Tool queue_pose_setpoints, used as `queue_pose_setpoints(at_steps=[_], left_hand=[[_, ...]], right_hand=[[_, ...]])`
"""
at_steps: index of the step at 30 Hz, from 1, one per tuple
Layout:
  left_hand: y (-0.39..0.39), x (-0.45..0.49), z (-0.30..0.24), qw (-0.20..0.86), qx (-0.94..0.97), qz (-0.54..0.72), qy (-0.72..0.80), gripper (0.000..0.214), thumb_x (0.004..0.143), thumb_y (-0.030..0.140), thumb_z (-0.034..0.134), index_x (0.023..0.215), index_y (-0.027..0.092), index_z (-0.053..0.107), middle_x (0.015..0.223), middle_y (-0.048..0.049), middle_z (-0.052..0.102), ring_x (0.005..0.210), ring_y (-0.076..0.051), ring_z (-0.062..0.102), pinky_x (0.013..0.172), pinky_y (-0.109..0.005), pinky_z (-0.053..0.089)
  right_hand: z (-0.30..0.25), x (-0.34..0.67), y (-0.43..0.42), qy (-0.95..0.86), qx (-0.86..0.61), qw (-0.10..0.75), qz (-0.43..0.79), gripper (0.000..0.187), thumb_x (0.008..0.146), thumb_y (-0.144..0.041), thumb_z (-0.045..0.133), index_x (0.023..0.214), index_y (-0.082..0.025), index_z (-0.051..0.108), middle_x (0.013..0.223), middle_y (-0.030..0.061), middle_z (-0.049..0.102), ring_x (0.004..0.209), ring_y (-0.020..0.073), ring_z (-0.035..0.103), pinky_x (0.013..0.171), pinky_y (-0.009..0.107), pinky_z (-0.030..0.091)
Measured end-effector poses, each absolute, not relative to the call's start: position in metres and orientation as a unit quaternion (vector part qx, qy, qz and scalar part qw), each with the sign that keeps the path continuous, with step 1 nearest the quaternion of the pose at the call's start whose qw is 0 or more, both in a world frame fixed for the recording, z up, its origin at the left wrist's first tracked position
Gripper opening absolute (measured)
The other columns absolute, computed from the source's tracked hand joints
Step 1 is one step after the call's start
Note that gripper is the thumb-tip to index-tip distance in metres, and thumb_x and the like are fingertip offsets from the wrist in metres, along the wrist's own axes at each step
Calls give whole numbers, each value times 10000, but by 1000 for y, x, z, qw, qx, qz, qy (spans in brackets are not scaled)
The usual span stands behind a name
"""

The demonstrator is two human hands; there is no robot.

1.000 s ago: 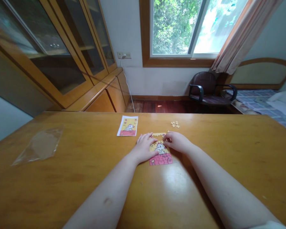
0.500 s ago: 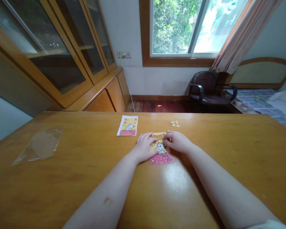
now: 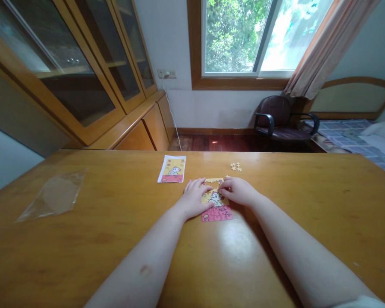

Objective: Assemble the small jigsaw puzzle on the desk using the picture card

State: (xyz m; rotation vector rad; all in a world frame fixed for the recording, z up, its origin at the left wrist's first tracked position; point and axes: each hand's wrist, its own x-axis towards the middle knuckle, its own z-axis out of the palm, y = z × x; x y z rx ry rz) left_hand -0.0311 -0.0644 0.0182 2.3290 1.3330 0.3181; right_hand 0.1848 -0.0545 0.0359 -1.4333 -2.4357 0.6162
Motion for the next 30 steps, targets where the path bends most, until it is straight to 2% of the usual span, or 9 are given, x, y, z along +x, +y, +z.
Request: queue_pose_setpoints(at_steps=[6,11,15,20,30], left_hand=[[-64,-31,19,217,842,116,480,523,726,481,670,1202,277,598,1462,-90,396,1375,-286,312,1162,-517,154],[-63,-31,17,223,841,114,479,529,720,488,674,1203,286,596,1467,-82,391,1380,-287,304,1162,-520,147],[-63,-30,18,223,838,115,485,529,708,482,684,1191,279,606,1459,-89,404,1372,-295,318,1162,-522,149],[-64,-30,22,227,836,108,487,520,715,474,678,1192,278,605,1461,-91,402,1375,-296,315,1159,-526,153],[-63,-32,19,221,841,108,481,526,728,489,665,1209,287,599,1471,-91,386,1383,-287,301,1164,-513,151]], right_hand=[[36,186,-52,-820,-519,129,205,232,852,-274,518,842,-210,741,846,50,695,788,164,609,719,243,426],[39,208,-40,-730,-642,170,160,233,845,-272,504,863,-199,725,909,64,712,795,177,608,688,255,420],[40,230,-31,-681,-699,146,163,211,810,-282,538,854,-199,727,862,64,722,764,192,620,625,258,400],[40,233,-30,-679,-700,103,194,170,756,-260,579,794,-182,725,766,72,708,682,193,609,582,267,386],[37,227,-33,-697,-688,59,192,124,702,-216,621,778,-201,717,783,71,702,678,191,603,575,275,387]])
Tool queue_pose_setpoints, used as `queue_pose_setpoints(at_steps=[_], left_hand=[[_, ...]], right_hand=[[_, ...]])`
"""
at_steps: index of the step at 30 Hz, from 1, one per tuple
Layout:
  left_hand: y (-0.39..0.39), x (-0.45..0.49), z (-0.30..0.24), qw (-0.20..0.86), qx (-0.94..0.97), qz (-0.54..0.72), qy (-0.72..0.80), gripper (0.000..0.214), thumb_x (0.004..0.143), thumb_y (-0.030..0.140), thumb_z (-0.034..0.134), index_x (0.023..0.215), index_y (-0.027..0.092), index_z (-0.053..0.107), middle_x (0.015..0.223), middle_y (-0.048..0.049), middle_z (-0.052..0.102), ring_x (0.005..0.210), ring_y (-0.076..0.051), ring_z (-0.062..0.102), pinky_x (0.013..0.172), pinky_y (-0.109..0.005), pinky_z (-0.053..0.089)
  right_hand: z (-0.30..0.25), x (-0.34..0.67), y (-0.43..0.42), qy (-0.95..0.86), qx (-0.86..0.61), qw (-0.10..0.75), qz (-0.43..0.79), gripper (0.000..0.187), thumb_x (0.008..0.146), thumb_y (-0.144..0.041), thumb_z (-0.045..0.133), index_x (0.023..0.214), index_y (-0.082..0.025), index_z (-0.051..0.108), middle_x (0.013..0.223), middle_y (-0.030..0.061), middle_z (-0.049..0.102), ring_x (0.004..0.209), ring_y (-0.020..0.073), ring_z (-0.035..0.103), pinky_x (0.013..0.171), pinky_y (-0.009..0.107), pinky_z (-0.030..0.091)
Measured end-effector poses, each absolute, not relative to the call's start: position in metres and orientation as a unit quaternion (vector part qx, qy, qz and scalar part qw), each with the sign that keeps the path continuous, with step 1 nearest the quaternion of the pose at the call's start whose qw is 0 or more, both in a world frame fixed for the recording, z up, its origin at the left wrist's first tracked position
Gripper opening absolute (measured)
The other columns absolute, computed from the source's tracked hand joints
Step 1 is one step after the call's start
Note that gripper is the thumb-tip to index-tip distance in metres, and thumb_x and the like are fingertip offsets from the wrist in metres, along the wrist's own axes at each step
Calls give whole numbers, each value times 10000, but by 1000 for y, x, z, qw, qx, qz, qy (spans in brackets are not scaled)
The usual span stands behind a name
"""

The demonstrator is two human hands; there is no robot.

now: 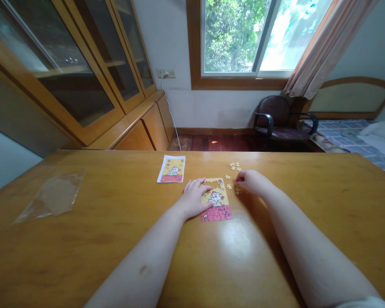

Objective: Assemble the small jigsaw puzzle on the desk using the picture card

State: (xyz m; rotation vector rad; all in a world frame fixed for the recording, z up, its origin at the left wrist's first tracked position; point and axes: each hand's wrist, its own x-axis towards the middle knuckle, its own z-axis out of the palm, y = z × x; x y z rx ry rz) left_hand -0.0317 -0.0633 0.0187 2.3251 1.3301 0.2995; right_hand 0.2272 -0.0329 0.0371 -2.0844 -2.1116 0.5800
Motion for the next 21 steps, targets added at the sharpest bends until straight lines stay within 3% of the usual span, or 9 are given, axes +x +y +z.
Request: queue_pose_setpoints(at_steps=[8,15,21], left_hand=[[-63,-31,20,231,829,141,490,476,749,412,663,1188,238,604,1456,-104,404,1359,-292,338,1154,-506,197],[-59,-31,12,218,813,192,504,405,797,369,619,1166,204,611,1417,-118,449,1304,-281,407,1120,-476,293],[-60,-33,14,214,810,206,506,388,824,381,593,1172,211,608,1400,-115,464,1293,-284,417,1089,-473,345]], right_hand=[[53,221,-41,-691,-686,-27,228,144,622,-232,712,760,-193,698,748,46,691,638,165,589,534,248,359],[41,226,-32,-702,-694,30,160,163,765,-217,572,857,-188,703,881,76,702,757,186,606,620,256,385],[33,227,-30,-713,-684,35,151,177,766,-195,568,871,-190,710,890,78,709,780,191,616,654,254,397]])
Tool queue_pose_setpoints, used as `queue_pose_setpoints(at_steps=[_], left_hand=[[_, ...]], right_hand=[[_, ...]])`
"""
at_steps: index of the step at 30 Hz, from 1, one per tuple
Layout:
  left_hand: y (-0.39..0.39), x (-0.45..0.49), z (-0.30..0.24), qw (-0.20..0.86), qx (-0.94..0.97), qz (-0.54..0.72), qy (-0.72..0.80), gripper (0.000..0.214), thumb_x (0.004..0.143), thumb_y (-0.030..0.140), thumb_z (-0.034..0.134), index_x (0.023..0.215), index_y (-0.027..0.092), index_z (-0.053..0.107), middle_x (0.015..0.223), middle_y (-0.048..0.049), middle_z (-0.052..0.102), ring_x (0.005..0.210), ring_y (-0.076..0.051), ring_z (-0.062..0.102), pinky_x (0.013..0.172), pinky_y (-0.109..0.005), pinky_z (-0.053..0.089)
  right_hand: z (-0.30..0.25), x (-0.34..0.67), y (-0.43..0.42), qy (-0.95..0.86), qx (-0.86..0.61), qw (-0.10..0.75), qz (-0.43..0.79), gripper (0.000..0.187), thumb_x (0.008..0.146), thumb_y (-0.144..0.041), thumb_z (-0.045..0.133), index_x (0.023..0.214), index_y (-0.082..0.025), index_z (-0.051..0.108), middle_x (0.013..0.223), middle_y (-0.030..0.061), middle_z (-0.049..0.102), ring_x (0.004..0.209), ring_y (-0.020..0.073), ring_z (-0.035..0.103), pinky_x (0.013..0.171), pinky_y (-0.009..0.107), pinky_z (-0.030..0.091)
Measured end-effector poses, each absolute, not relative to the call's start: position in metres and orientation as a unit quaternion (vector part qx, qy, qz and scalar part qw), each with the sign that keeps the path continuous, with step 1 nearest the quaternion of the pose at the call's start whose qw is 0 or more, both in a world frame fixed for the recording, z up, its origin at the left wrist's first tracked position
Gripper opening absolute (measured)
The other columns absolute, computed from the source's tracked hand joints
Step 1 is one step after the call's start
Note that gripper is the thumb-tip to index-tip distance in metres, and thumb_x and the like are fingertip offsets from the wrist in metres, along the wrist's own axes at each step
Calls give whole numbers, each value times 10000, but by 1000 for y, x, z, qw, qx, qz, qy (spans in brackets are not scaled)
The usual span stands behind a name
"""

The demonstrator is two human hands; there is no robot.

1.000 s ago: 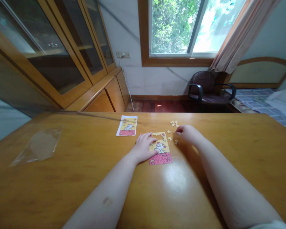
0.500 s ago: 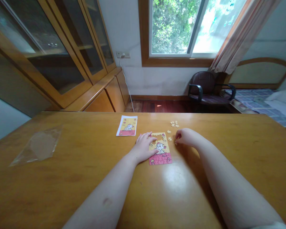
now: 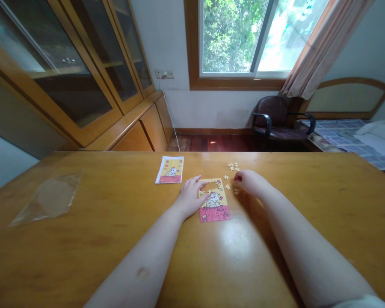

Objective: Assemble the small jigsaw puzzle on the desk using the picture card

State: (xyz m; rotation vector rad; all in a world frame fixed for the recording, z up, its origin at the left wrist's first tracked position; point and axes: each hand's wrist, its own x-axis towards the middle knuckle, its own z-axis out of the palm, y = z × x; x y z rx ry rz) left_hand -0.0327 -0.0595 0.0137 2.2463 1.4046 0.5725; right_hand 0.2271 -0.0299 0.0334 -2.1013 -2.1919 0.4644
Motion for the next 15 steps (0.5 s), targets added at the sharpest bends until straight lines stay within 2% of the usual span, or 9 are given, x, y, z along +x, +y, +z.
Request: queue_pose_setpoints(at_steps=[10,15], left_hand=[[-59,-32,16,210,784,235,534,322,836,289,562,1140,195,607,1383,-116,477,1290,-270,428,1102,-468,335],[-58,-32,15,211,777,244,541,305,832,243,541,1126,197,606,1373,-108,486,1292,-262,429,1109,-459,328]], right_hand=[[37,215,-37,-727,-669,15,153,171,787,-201,549,849,-222,707,902,58,705,786,184,613,631,245,387],[42,224,-36,-702,-689,-12,179,178,704,-198,632,860,-208,718,842,52,708,728,178,615,598,249,388]])
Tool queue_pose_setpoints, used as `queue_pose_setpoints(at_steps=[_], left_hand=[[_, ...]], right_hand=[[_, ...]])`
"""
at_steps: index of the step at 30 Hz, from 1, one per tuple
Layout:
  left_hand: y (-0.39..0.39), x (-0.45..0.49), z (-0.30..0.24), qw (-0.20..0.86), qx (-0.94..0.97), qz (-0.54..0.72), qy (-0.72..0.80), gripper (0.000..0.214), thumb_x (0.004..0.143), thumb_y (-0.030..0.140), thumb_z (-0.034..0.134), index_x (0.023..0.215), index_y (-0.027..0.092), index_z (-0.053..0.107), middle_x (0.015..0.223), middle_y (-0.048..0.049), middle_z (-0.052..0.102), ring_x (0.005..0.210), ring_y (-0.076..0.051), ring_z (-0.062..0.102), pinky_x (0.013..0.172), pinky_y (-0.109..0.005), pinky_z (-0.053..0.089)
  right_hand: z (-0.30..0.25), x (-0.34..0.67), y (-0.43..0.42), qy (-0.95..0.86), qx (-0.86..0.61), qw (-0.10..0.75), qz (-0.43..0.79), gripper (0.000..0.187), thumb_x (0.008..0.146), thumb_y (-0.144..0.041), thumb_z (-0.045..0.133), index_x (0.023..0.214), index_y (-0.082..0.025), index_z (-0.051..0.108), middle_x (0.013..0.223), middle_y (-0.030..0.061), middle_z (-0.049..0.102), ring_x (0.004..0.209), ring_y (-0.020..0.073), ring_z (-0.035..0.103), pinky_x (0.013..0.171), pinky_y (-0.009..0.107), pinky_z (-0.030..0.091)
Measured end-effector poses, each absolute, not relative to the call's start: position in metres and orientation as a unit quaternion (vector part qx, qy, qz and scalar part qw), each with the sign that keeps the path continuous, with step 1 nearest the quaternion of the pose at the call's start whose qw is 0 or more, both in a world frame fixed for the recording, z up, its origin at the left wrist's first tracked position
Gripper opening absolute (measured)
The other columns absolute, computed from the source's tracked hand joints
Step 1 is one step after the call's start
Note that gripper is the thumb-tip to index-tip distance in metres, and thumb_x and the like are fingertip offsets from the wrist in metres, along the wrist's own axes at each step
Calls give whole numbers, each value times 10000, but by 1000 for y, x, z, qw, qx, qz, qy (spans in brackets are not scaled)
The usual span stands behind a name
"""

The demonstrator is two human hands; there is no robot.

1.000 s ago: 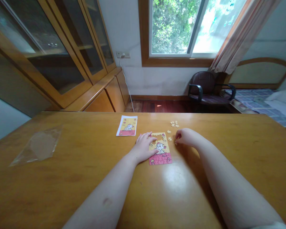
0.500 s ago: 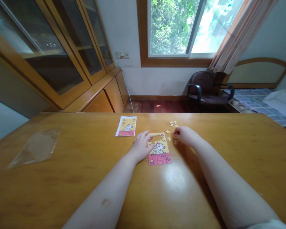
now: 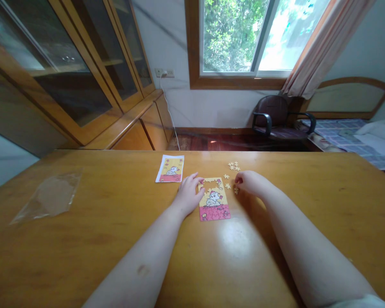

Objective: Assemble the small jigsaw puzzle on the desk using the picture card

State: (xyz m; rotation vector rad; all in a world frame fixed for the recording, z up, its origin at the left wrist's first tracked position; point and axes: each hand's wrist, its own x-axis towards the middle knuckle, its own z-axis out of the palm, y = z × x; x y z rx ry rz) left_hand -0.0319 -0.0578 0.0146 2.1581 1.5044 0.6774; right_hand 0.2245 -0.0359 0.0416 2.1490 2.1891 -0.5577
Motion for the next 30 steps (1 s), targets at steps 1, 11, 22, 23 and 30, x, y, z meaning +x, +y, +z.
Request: queue_pose_setpoints(at_steps=[1,11,22,23,30], left_hand=[[-58,-32,14,211,777,245,540,303,831,242,540,1124,197,606,1373,-108,486,1292,-262,430,1109,-459,328],[-58,-32,16,215,773,236,548,309,838,269,532,1129,194,603,1387,-111,473,1303,-262,414,1115,-458,315],[-58,-34,13,219,771,248,543,307,841,275,531,1132,205,599,1387,-107,470,1306,-261,408,1112,-465,316],[-58,-34,13,220,771,249,544,305,841,275,533,1130,206,600,1384,-106,473,1303,-261,411,1111,-465,318],[-56,-34,12,211,764,261,551,290,859,271,515,1124,194,604,1368,-111,487,1301,-251,418,1118,-449,312]], right_hand=[[43,225,-36,701,684,20,-201,196,675,-196,657,860,-211,719,821,40,707,705,170,613,584,245,386],[61,215,-46,690,674,50,-259,161,647,-170,680,806,-186,702,787,22,691,645,144,590,542,230,380],[53,219,-47,706,648,31,-284,110,616,-197,688,725,-198,672,697,8,665,595,148,567,502,234,371],[53,218,-47,706,647,30,-288,110,615,-196,692,722,-198,670,695,7,663,590,145,566,498,230,369],[54,222,-45,709,628,18,-321,174,627,-164,691,798,-190,712,758,6,699,649,144,606,577,224,419]])
